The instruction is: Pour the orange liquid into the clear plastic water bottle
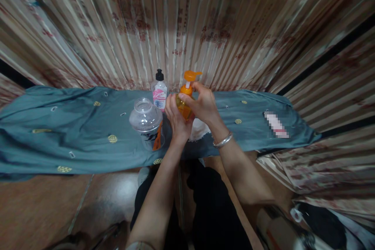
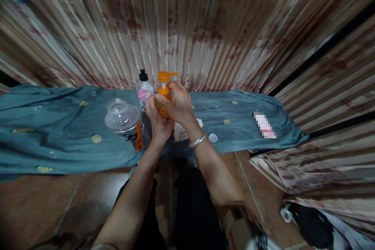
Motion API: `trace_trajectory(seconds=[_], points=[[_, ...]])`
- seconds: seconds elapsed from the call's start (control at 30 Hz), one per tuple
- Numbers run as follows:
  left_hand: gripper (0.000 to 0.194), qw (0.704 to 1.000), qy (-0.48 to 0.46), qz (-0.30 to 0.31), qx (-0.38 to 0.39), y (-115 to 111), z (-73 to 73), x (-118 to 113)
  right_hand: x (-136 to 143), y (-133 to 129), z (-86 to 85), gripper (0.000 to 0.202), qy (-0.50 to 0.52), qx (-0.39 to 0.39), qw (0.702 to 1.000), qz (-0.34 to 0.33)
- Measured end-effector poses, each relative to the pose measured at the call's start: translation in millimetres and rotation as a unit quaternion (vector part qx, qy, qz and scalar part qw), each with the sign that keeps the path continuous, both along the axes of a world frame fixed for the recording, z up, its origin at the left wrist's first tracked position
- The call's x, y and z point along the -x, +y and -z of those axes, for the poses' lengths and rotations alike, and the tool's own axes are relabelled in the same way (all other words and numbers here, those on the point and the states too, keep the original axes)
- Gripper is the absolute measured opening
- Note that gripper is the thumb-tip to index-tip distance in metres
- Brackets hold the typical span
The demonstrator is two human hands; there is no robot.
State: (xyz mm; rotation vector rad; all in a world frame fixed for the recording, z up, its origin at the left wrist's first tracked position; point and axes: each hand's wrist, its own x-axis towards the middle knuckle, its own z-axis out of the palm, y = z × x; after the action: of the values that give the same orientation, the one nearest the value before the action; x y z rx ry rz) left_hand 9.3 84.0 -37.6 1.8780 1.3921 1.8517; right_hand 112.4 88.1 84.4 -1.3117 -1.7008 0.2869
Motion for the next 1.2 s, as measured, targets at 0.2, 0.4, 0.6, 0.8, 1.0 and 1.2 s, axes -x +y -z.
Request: trace_trajectory(seconds=[0.2, 0.4, 0.6, 0.8, 1.0, 1.2], points=[[0.082, 1.000, 0.005, -0.005, -0.026, 2, 0.9, 0, -8, 3, -8.6, 0.016, -0.025, -0.003, 0.997, -0.069], [0.089, 1.000, 0.001, 0.007, 0.001, 2, 0.7, 2, -15, 6, -13.8, 0.015, -0.046, 0.030, 0.991, -0.126], [0.092, 1.000, -0.002, 0.004, -0.004, 2, 3.0, 1, -6, 2, -6.0, 0.048, -0.024, 0.001, 1.000, -0.001], [0.085, 0.999, -0.001, -0.011, -0.040, 3, 4.1, 0, 2, -2, 0.2, 0.036, -0.015, -0.009, 0.999, 0.044], [0.090, 1.000, 0.004, -0.015, -0.021, 3, 3.9, 2, 0, -5, 2.0, 0.030, -0.014, -0.011, 1.000, -0.010], [0.093, 1.000, -0.007, -0.002, -0.026, 4, 7.5, 2, 7, -4, 0.2, 0.048, -0.009, -0.032, 0.998, 0.050]])
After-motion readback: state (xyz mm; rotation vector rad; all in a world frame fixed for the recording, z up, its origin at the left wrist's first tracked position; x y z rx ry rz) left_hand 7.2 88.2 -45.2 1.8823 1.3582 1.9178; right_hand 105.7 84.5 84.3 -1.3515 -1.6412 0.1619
